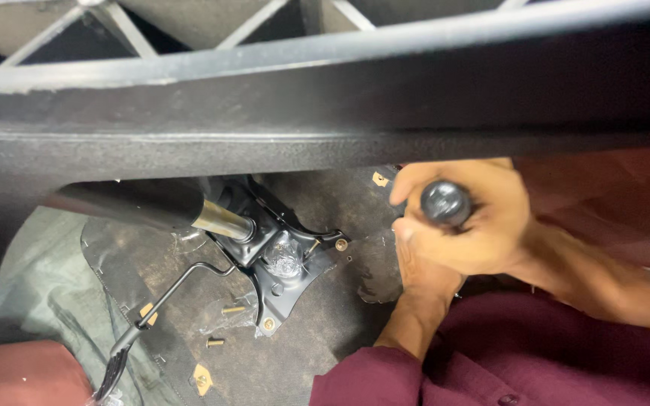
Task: The person uses a screwdriver to tighten screws into the underside of a chair seat, securing the seat to the chair's metal frame. The person works on multiple screw locations around the seat base.
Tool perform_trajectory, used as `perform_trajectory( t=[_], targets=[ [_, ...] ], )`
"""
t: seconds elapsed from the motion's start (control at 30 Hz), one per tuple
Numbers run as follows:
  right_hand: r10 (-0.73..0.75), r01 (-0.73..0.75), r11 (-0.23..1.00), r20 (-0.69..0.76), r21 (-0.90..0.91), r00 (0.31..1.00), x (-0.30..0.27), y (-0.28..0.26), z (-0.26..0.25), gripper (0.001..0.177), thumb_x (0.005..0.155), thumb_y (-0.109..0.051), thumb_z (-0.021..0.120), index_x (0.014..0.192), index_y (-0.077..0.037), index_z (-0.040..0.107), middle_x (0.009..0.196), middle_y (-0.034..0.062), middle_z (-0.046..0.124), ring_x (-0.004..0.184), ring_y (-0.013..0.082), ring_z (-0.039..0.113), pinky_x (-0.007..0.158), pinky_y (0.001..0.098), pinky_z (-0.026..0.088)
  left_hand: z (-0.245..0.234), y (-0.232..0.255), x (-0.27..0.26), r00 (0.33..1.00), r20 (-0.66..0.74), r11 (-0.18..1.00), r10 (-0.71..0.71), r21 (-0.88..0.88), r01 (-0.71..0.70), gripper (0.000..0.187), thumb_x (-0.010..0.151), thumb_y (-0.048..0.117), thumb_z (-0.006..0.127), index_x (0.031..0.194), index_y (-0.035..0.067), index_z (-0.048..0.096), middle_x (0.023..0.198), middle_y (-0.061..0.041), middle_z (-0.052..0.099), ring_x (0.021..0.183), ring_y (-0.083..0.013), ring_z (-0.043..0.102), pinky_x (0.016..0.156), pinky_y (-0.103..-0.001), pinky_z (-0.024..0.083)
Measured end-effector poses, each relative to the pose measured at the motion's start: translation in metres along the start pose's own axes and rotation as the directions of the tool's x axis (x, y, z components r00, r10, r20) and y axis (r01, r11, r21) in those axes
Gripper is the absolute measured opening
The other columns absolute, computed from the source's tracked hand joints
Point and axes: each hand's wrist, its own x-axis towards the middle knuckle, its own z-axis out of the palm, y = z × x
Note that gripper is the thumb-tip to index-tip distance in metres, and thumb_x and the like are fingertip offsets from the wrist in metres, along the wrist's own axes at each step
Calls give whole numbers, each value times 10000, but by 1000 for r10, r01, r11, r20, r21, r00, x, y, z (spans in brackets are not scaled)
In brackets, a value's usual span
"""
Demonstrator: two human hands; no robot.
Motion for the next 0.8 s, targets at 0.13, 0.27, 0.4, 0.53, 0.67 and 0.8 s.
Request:
perform_trajectory(
  t=[0.13, 0.27, 0.4, 0.53, 0.67, 0.8],
  targets=[
    [56, -52, 990, 29, -132, 998, 6, -3, 10, 207, 773, -75, 810, 954, -44, 716, 702, -30, 660, 612, 63, 639, 593, 228, 515, -1, 9, 2, 977, -113, 957, 180, -210, -201, 276, 906, 264, 626, 1097, 74, 567, 1044, -80, 649, 999, -258, 655, 859, -385, 519],
    [81, -83, 991, -20, -105, 997, 13, 4, 8, 131, 796, -53, 781, 893, -56, 692, 739, -10, 680, 723, 81, 685, 747, 250, 590, -7, 16, 10, 988, -38, 980, 150, 141, -143, 226, 903, 247, 681, 1037, 67, 657, 989, -105, 709, 934, -307, 695, 799, -436, 529],
    [139, -145, 983, -58, -114, 989, 12, 16, 3, 212, 769, -66, 784, 971, -27, 732, 754, 14, 705, 677, 74, 663, 658, 240, 553, -7, 23, 17, 965, -63, 942, 256, 242, -234, 257, 838, 242, 723, 1013, 67, 654, 996, -123, 706, 942, -340, 680, 814, -446, 523],
    [145, -149, 983, -49, -105, 988, 14, 20, 6, 176, 797, -70, 777, 961, -21, 737, 735, 15, 712, 677, 69, 677, 775, 265, 604, -11, 24, 17, 951, -123, 957, 284, -21, -289, 314, 883, 270, 696, 1103, 54, 635, 1059, -120, 697, 1007, -310, 701, 868, -427, 544],
    [48, -55, 992, -65, -113, 997, 17, 26, 4, 86, 809, -29, 735, 886, -33, 697, 747, 17, 691, 728, 94, 694, 811, 282, 603, -4, 11, 20, 983, -23, 975, 184, 135, -179, 271, 917, 310, 678, 1052, 76, 654, 1012, -107, 711, 981, -335, 694, 874, -451, 536],
    [233, -221, 966, -84, 136, 969, 17, 31, 3, 71, 843, -44, 646, 897, -26, 604, 761, 8, 602, 586, 110, 516, 542, 251, 434, 6, -11, 15, 900, -189, 897, 393, 296, -330, 295, 907, 313, 711, 1051, 61, 658, 1085, -138, 679, 1058, -369, 610, 957, -494, 482]
  ],
)
